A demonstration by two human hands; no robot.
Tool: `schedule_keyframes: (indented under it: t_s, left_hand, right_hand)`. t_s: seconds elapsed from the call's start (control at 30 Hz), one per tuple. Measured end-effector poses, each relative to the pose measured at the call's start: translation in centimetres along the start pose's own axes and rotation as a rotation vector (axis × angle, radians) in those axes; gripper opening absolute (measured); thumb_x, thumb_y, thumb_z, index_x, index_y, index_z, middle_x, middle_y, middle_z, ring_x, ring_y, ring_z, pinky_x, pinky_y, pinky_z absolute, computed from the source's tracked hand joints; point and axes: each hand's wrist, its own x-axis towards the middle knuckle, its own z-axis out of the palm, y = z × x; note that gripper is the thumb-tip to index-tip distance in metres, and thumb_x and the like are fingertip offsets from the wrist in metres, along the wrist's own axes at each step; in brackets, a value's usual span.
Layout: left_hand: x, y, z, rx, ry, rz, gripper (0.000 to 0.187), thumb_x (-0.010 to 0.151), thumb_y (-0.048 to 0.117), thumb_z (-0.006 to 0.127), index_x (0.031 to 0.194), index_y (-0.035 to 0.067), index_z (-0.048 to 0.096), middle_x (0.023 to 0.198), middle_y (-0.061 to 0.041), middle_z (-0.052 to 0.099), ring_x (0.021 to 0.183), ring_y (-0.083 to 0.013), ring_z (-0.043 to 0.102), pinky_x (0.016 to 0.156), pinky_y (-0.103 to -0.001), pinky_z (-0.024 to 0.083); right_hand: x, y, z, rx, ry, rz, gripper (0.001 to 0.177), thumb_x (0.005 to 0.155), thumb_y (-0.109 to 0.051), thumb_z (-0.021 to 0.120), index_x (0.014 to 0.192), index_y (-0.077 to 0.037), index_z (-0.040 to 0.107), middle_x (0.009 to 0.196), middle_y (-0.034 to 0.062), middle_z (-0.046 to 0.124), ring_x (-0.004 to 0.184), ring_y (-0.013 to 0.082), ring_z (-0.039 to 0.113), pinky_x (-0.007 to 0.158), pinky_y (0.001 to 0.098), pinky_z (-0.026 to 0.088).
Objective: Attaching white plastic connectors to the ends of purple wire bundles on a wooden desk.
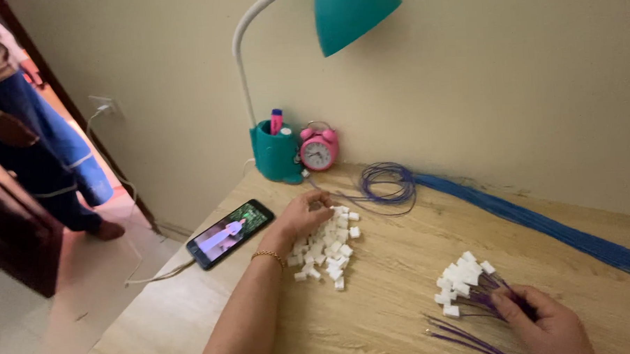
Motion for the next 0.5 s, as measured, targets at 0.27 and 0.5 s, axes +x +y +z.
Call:
schedule_keyframes:
  t_s: [0.27, 0.5]
  left_hand:
    - [-0.7, 2.2, 0.7, 0.067, -0.151, 0.043, 0.016, 0.088, 0.022, 0.059, 0.101, 0.015, 0.063, 0.096, -0.001, 0.064, 0.085, -0.0131, 0.056, 0.074, -0.028, 0.043]
    - [0.2, -0.9, 2.9, 0.079, -0.214, 0.284, 0.012, 0.085, 0.022, 0.06, 0.094, 0.016, 0.064, 0.087, 0.003, 0.064, 0.075, -0.0102, 0.054, 0.068, -0.028, 0.044]
  right_hand:
    - [-0.2, -0.1, -0.2, 0.02, -0.036, -0.019, 0.02, 0.082, -0.017, 0.075, 0.094, -0.004, 0.083, 0.086, 0.0018, 0.08, 0.083, 0.0087, 0.06, 0.081, 0.0221, 0.042]
    - [-0.6, -0.8, -0.4, -0.018, -0.053, 0.002, 0.017, 0.084, -0.018, 0.074, 0.09, -0.005, 0.083, 0.08, 0.0015, 0.074, 0.079, 0.0101, 0.059, 0.076, 0.0231, 0.042]
